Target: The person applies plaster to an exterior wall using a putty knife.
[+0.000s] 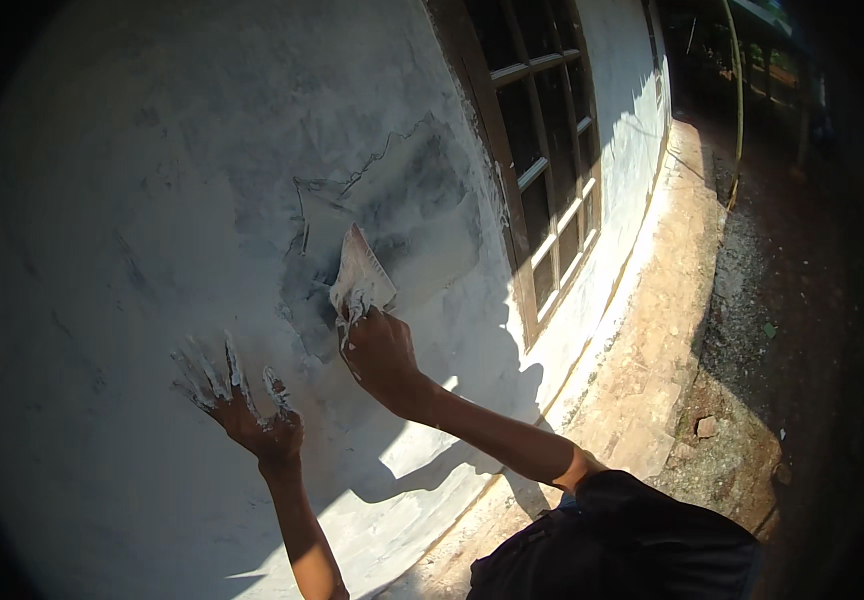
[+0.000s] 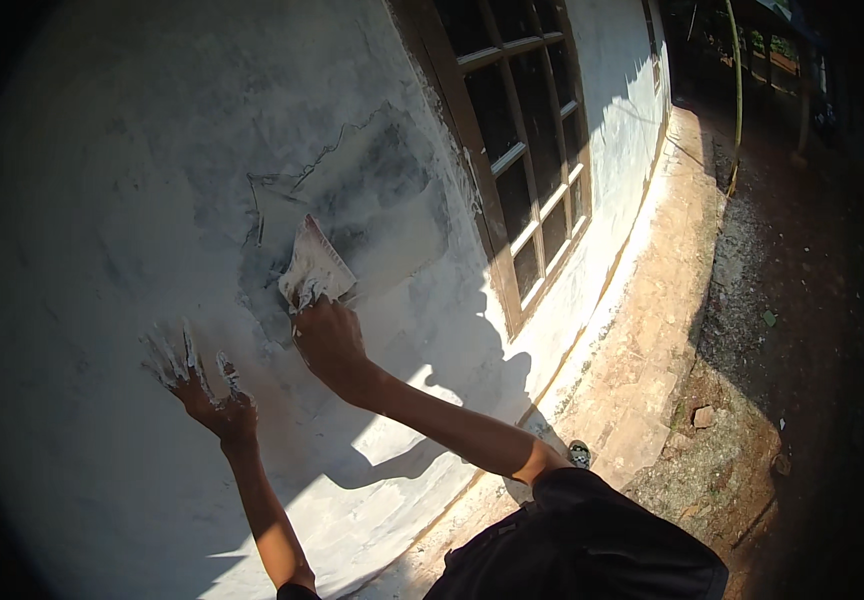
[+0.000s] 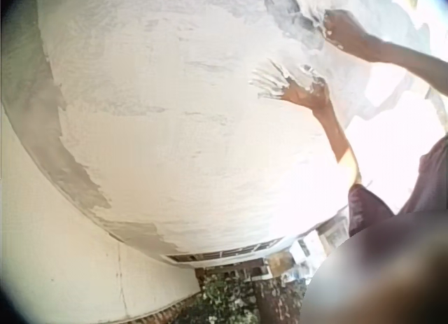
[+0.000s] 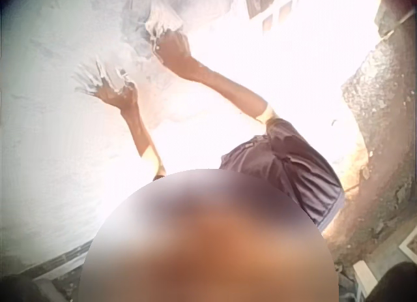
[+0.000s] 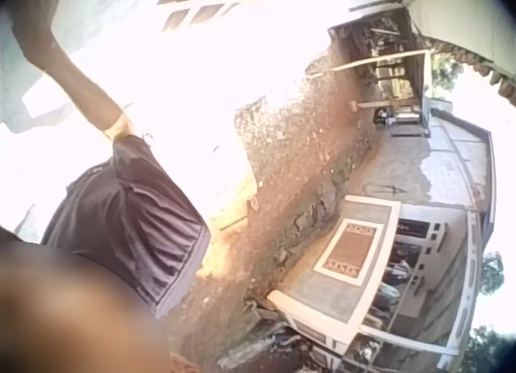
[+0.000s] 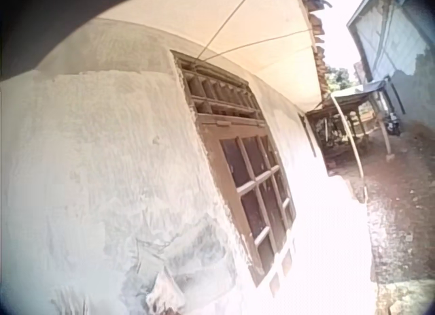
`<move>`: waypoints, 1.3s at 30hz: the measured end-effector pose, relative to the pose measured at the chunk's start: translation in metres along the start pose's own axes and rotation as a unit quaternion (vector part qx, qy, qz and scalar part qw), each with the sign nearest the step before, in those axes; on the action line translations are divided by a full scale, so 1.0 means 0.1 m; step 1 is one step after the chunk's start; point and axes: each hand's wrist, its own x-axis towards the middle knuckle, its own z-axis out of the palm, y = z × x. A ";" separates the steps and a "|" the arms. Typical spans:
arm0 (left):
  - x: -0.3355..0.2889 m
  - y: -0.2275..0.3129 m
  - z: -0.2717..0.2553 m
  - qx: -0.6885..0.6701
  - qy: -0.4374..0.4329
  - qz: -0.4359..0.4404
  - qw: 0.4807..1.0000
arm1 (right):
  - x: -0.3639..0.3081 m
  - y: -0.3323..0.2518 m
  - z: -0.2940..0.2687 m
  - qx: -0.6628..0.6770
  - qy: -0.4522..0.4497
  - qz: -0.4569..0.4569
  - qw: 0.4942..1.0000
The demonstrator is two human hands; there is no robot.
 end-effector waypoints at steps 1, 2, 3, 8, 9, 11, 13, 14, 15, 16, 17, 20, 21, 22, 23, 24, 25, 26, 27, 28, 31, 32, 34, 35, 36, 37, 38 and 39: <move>0.01 0.02 0.00 -0.002 -0.004 0.001 1.000 | -0.05 -0.16 -0.02 -0.006 -0.028 -0.031 0.999; 0.04 0.03 -0.01 -0.007 0.013 0.000 1.000 | -0.10 -0.24 -0.03 0.005 -0.049 -0.044 0.998; 0.07 0.01 -0.06 -0.005 0.031 -0.001 1.000 | -0.11 -0.31 -0.09 0.011 -0.051 -0.044 0.998; 0.17 0.19 -0.03 0.026 0.040 -0.013 0.999 | 0.31 0.18 -0.81 0.088 0.156 -0.045 0.983; 0.16 0.22 -0.02 0.017 0.036 -0.010 0.999 | 0.47 0.44 -0.83 0.066 0.189 -0.035 0.979; 0.10 0.19 0.01 0.005 0.035 -0.009 0.999 | 0.79 0.84 -0.79 -0.107 0.164 0.008 0.981; 0.07 0.16 0.01 -0.001 0.032 -0.007 0.999 | 0.90 0.69 -0.70 -0.100 0.100 0.073 0.987; 0.08 0.19 0.01 0.003 0.035 -0.006 0.999 | 0.88 0.66 -0.53 -0.141 0.075 0.043 0.986; 0.09 0.19 0.00 0.009 0.035 -0.005 0.999 | 0.79 0.58 -0.32 -0.180 0.049 0.014 0.982; 0.09 0.19 0.01 0.009 0.035 -0.004 0.999 | 0.64 0.42 -0.22 -0.162 0.019 -0.001 0.987; 0.12 0.20 -0.01 0.004 0.036 -0.001 0.999 | 0.47 0.23 -0.18 -0.143 -0.010 -0.018 0.989; 0.09 0.17 -0.01 -0.017 0.036 -0.011 0.999 | -0.02 -0.11 -0.06 -0.173 -0.112 -0.070 0.976; 0.08 0.13 0.00 -0.033 0.041 -0.023 0.998 | -0.14 -0.11 -0.07 -0.117 -0.067 -0.101 0.986; 0.06 0.11 0.02 -0.030 0.041 -0.022 0.998 | -0.21 -0.06 -0.12 -0.059 -0.021 -0.132 0.989; 0.04 0.08 0.04 -0.011 0.034 -0.016 0.999 | -0.22 0.04 -0.20 0.030 0.024 -0.116 0.993; 0.05 0.09 0.07 0.003 0.030 -0.010 0.999 | -0.18 0.22 -0.35 0.080 0.078 -0.118 0.987; 0.07 0.10 0.09 0.006 0.031 -0.010 0.999 | -0.06 0.39 -0.45 0.063 0.125 -0.091 0.986; 0.08 0.11 0.10 0.007 -0.003 -0.016 1.000 | 0.10 0.51 -0.65 0.041 0.162 -0.060 0.984; 0.09 0.15 0.12 0.001 -0.036 -0.020 0.999 | 0.26 0.84 -0.74 -0.017 0.176 -0.029 0.984; 0.07 0.15 0.17 0.008 -0.051 -0.022 0.998 | 0.47 1.15 -0.80 -0.018 0.194 0.021 0.981; 0.13 0.17 0.22 0.019 -0.075 -0.022 0.997 | 0.64 1.41 -0.59 -0.073 0.178 0.064 0.979; 0.12 0.16 0.23 0.020 -0.074 -0.020 0.997 | 0.69 1.41 -0.50 -0.132 0.147 0.055 0.979; 0.07 0.12 0.27 0.022 -0.068 -0.025 0.997 | 0.44 1.19 -0.24 -0.139 0.072 0.012 0.988; 0.06 0.12 0.29 0.021 -0.066 -0.022 0.997 | 0.29 0.95 -0.14 -0.144 0.065 0.017 0.987; 0.04 0.09 0.28 0.005 -0.059 -0.027 0.998 | 0.08 0.72 -0.07 -0.130 0.034 -0.050 0.990; 0.04 0.09 0.27 -0.014 -0.053 -0.030 0.998 | -0.14 0.58 0.10 -0.151 0.004 -0.076 0.986; 0.02 0.05 0.27 -0.010 -0.056 -0.030 0.998 | -0.31 0.36 0.13 -0.135 -0.019 -0.108 0.985; 0.01 0.01 0.28 -0.015 -0.045 -0.025 0.999 | -0.45 0.25 0.12 -0.114 -0.025 -0.116 0.986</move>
